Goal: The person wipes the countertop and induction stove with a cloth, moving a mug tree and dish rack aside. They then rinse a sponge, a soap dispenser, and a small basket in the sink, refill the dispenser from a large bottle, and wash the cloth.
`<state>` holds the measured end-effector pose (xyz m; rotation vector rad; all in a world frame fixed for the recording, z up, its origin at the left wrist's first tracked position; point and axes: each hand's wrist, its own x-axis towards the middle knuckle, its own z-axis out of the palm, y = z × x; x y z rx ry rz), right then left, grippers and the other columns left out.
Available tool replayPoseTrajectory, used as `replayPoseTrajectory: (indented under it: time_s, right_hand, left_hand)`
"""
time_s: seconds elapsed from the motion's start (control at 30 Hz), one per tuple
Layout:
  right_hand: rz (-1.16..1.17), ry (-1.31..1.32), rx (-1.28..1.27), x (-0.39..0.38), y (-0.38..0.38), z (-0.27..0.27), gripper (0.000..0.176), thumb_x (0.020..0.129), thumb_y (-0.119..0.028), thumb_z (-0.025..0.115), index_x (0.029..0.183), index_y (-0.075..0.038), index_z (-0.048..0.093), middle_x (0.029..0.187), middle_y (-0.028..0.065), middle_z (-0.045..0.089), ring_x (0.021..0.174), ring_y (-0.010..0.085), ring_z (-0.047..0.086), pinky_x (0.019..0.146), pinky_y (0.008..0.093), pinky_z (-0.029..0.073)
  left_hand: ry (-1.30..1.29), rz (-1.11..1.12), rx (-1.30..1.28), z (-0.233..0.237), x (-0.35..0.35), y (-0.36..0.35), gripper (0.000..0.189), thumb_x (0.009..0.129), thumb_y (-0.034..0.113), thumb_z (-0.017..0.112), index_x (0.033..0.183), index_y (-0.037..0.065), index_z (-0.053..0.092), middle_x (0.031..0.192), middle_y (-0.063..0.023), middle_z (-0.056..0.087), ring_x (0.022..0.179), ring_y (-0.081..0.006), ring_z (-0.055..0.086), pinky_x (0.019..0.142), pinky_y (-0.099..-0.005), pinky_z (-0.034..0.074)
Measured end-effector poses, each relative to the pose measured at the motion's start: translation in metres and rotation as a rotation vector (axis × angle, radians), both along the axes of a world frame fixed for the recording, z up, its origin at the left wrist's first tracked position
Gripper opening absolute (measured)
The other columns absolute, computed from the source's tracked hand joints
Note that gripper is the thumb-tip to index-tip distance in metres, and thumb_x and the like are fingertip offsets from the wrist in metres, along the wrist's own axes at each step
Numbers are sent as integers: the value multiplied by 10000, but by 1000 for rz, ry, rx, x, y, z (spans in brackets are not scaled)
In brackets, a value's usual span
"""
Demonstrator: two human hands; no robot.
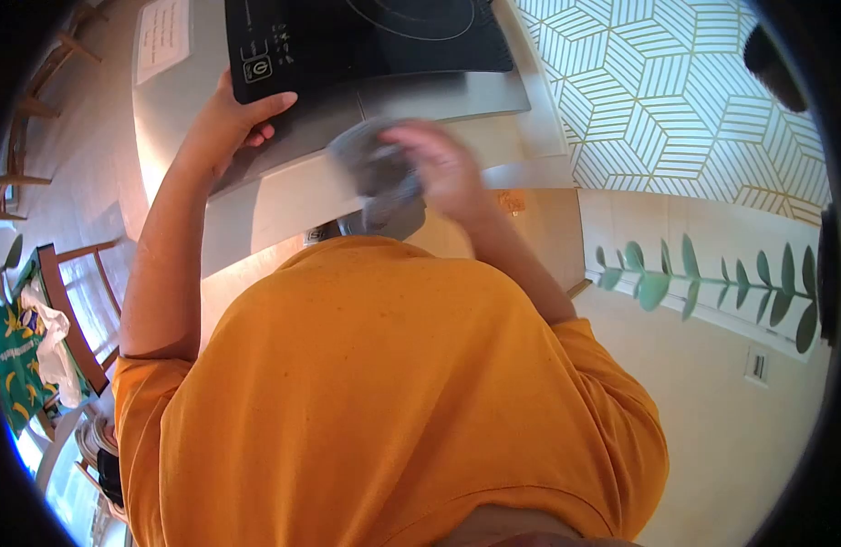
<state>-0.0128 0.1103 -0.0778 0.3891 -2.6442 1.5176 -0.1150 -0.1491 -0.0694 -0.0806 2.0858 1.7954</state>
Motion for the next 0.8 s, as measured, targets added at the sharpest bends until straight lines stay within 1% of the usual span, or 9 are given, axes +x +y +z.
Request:
replayPoseTrajectory:
  time_s: [0.13, 0.2, 0.23, 0.3, 0.43, 0.57, 0.7, 0.77, 0.8]
  right_hand:
    - [-421, 27, 200, 12, 96, 50, 302, 880, 7, 453, 1133, -36, 612, 1135, 97, 595, 1044, 191, 559, 932, 293, 411]
    - [-541, 18, 293, 15, 127, 40, 289, 881, -40, 477, 1139, -30, 607, 1132, 106, 599, 1047, 202, 560, 934, 300, 411]
    - [-591, 7, 631, 12, 146, 14, 325, 880, -88, 493, 1188, -17, 566, 1199, 150, 549, 1101, 255, 524, 964, 331, 392]
    - [-536, 93, 1059, 6, 198, -63, 478, 871, -209, 511, 1306, -19, 452, 1356, 234, 393, 1219, 392, 398, 1031, 428, 325]
    - [-484, -172, 1055, -5, 166, -72, 504, 883, -197, 448, 1356, -38, 384, 1380, 233, 353, 1252, 399, 353, 1052, 449, 290]
    - [-478, -189, 1154, -16, 173, -75, 480, 882, -210, 401, 1320, -14, 420, 1350, 218, 372, 1259, 365, 344, 1019, 462, 338]
    - [-526, -395, 1081, 13, 167, -60, 429, 853, -159, 416, 1233, 18, 507, 1298, 230, 452, 1097, 350, 525, 919, 430, 434]
    - [-29, -953, 1239, 33, 156, -26, 359, 839, -142, 421, 1098, 16, 613, 1118, 215, 599, 953, 311, 611, 841, 390, 470]
    - [31, -926, 1030, 60, 153, -13, 323, 830, -129, 438, 1043, -3, 645, 1049, 206, 627, 933, 298, 619, 830, 376, 469]
  left_hand:
    - [383, 94, -461, 6, 24, -24, 804, 770, 242, 734, 1420, 65, 295, 1144, -80, 605, 613, -94, 516, 549, -214, 428]
    - [575, 184, -481, 0, 40, -55, 658, 819, 227, 690, 1381, 78, 380, 1239, -70, 565, 626, -86, 515, 576, -226, 439]
    - [672, 233, -531, -14, 42, -78, 517, 863, 193, 640, 1333, 81, 456, 1277, -85, 535, 655, -81, 514, 611, -224, 446]
    - [627, 330, -796, -24, 57, -119, 374, 890, 181, 601, 1250, 97, 552, 1249, -111, 529, 841, -127, 569, 660, -222, 454]
    - [534, 217, -1130, -87, 82, -195, 374, 905, 319, 556, 1210, 106, 588, 1178, -158, 566, 946, -281, 613, 847, -329, 453]
    - [324, 198, -862, -74, 104, -164, 394, 908, 353, 546, 1190, 83, 601, 1141, -175, 598, 1059, -303, 584, 912, -347, 421]
    - [287, 282, -778, -89, 100, -162, 437, 896, 362, 566, 1213, 61, 581, 1169, -186, 599, 1109, -279, 568, 926, -331, 414]
    - [298, 263, -780, -94, 94, -165, 453, 891, 368, 573, 1224, 60, 572, 1183, -183, 596, 1128, -269, 560, 931, -326, 410]
    - [253, 270, -728, -98, 92, -169, 463, 886, 379, 579, 1225, 65, 572, 1190, -174, 596, 1142, -255, 552, 930, -322, 410]
